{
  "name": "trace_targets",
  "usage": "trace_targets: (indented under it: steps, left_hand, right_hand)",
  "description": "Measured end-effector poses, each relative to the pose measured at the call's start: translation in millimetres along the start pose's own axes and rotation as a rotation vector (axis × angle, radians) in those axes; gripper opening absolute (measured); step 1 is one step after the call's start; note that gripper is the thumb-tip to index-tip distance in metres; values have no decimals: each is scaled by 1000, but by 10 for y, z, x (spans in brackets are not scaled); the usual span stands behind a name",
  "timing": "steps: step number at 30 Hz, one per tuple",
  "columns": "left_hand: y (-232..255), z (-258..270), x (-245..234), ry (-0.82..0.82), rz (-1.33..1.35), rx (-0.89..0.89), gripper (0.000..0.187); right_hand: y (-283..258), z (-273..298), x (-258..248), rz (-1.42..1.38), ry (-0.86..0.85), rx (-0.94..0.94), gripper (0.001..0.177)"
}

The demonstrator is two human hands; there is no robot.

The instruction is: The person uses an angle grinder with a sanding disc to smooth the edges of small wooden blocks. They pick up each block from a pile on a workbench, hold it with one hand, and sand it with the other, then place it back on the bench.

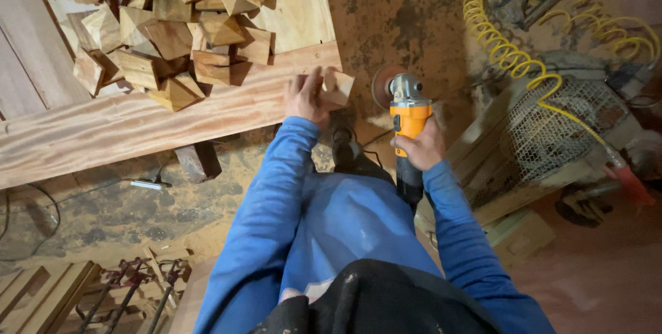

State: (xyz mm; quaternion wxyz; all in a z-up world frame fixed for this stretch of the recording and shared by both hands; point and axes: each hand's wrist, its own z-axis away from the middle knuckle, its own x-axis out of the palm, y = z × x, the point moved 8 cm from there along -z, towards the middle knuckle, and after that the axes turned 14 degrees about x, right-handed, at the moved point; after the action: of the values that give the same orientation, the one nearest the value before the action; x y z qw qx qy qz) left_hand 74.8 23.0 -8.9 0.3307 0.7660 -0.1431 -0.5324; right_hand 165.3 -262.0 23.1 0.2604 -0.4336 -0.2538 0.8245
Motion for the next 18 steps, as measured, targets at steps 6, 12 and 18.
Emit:
trace_targets:
  steps: [6, 12, 18]
  left_hand:
    - [126, 93, 37, -68, -178, -330, 81]
    - [109, 74, 87, -96, -197, -191, 74]
    - [-72, 154, -15, 11, -9, -161, 71]
  right_hand:
    - [-155, 10, -36, -15, -19, -2, 59]
    - [-311, -21, 7, 3, -112, -17, 54]
    - [-467, -40, 114, 111, -124, -50, 53]
